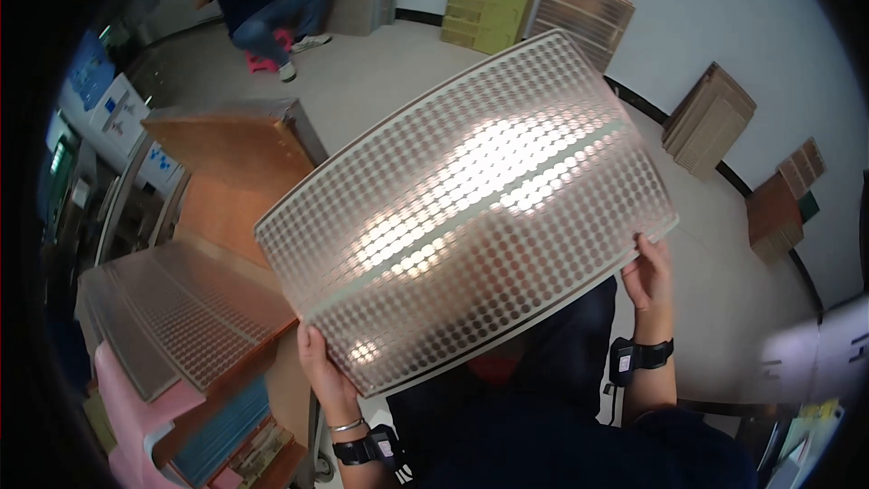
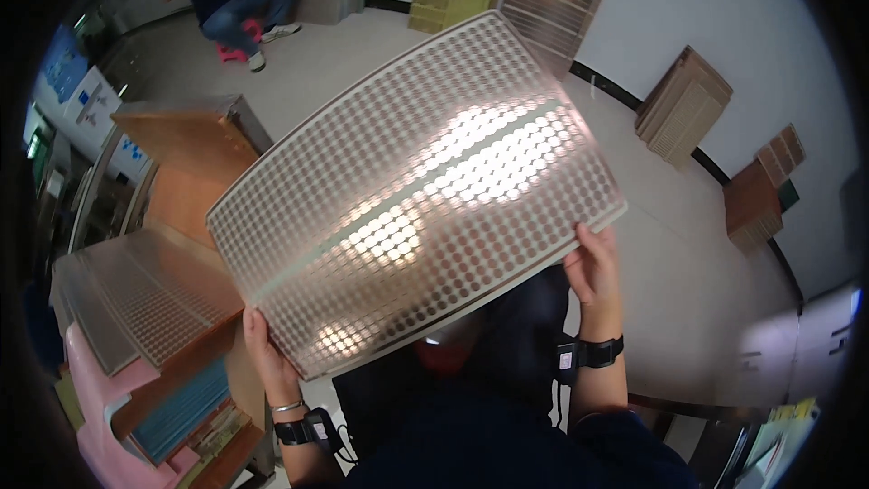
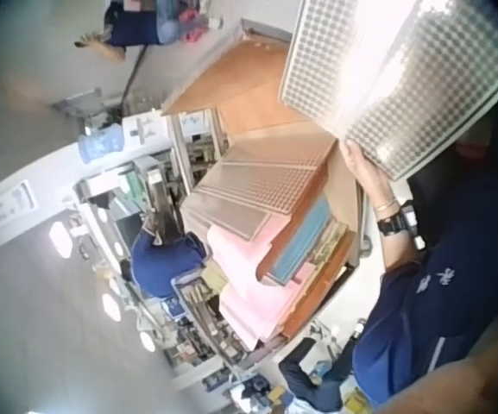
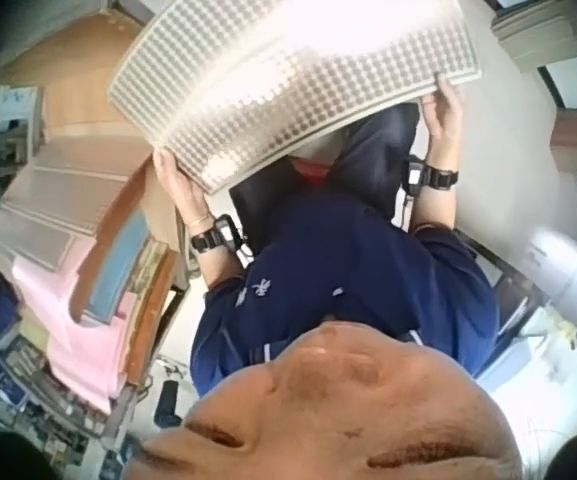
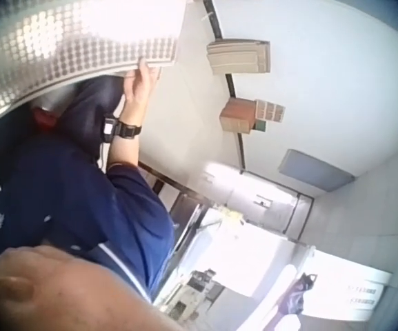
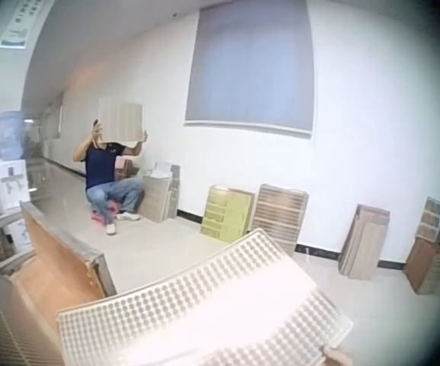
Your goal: The recorder is inspecting large metallic mesh sheets by lifting them from a stack and holding them up to a light source.
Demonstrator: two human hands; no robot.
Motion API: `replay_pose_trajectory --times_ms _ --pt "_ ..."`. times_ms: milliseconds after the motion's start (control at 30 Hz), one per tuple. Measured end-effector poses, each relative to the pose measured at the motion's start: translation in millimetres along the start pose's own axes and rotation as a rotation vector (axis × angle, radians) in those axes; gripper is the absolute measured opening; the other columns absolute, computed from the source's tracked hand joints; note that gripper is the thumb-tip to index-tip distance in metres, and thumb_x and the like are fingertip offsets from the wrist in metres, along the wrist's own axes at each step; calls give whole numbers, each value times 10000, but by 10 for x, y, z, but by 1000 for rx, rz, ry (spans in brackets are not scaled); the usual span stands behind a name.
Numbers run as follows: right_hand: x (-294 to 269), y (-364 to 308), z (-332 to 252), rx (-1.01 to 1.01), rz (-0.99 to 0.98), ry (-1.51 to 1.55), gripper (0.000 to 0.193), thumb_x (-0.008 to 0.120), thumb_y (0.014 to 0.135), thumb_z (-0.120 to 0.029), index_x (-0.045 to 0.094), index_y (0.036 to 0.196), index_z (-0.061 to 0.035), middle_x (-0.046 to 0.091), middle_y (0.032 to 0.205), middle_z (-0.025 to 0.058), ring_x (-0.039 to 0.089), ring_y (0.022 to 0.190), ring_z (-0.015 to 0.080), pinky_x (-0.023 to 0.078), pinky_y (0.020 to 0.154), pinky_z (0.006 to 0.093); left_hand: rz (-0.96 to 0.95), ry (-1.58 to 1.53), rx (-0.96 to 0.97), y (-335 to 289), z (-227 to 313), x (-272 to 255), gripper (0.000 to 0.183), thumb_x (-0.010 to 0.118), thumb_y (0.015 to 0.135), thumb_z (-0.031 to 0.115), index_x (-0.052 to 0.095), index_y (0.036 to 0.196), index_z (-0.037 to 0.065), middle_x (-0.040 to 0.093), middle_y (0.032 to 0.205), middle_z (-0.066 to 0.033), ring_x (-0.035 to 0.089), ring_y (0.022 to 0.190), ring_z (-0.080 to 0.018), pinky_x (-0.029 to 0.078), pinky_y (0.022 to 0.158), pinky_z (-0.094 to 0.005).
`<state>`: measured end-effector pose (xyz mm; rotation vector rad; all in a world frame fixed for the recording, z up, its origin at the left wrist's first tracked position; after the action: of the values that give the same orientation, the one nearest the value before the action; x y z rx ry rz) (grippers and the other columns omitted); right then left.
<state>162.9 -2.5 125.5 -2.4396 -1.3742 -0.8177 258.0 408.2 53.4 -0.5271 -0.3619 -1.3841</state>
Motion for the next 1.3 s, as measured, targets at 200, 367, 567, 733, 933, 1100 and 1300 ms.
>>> replay_pose_trajectory --times_ms 200,367,567,733,933,1100,1300 --pt "152 -13 6 35 -19 31 618 579 810 -17 282 1350 -51 477 1241 117 508 1118 231 441 936 404 -7 27 10 -13 9 -21 353 445 948 209 439 1217 -18 558 1122 -79 540 1009 -149 429 880 -281" --pt "197 -5 -14 33 -46 66 563 582 812 -14 331 1315 -39 501 1210 117 513 1110 225 442 935 390 80 -42 -71 -36 5 -176 396 452 940 267 437 1239 7 536 1165 -74 519 1056 -178 415 912 -309" --pt "458 169 -7 -88 -105 -61 537 533 888 -167 288 1340 -12 428 1300 139 456 1179 229 449 933 367 -4 -384 -213 81 -68 -518 457 464 916 389 482 1236 63 520 1246 -99 475 1149 -254 357 996 -437" --pt "1159 125 3 -147 -502 -70 684 498 908 -333 147 1408 -24 424 1302 225 597 982 268 562 667 278 -25 -584 -212 128 -139 -167 455 442 919 408 490 1222 72 532 1221 -97 492 1122 -263 366 981 -442" --pt "1029 78 159 -48 -456 -299 691 488 913 -329 119 1413 -28 505 1216 232 640 833 232 565 634 271 -241 -1099 -35 654 -305 -90 282 458 934 270 543 1061 33 594 1027 -118 560 967 -242 464 851 -331" --pt "878 32 136 -38 -298 -337 618 481 921 -270 180 1404 -30 540 1175 193 621 765 160 553 592 230 -370 -1457 180 1279 -122 -282 237 461 927 155 528 1060 -30 607 1006 -136 590 920 -231 509 815 -302" --pt "600 110 0 -62 -116 -432 528 465 930 -210 261 1388 -45 557 1156 154 594 771 107 522 609 188 -228 -1558 367 1086 -43 -505 425 347 957 261 384 1294 4 474 1289 -152 457 1194 -228 402 1005 -319"
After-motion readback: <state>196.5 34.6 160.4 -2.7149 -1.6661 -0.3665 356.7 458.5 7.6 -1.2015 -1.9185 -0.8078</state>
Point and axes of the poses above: each hand's wrist, its own y-axis towards the middle knuckle, its own x-axis out of the palm, z = x × y, the point moved 1 cm from there along y, towards the middle knuckle
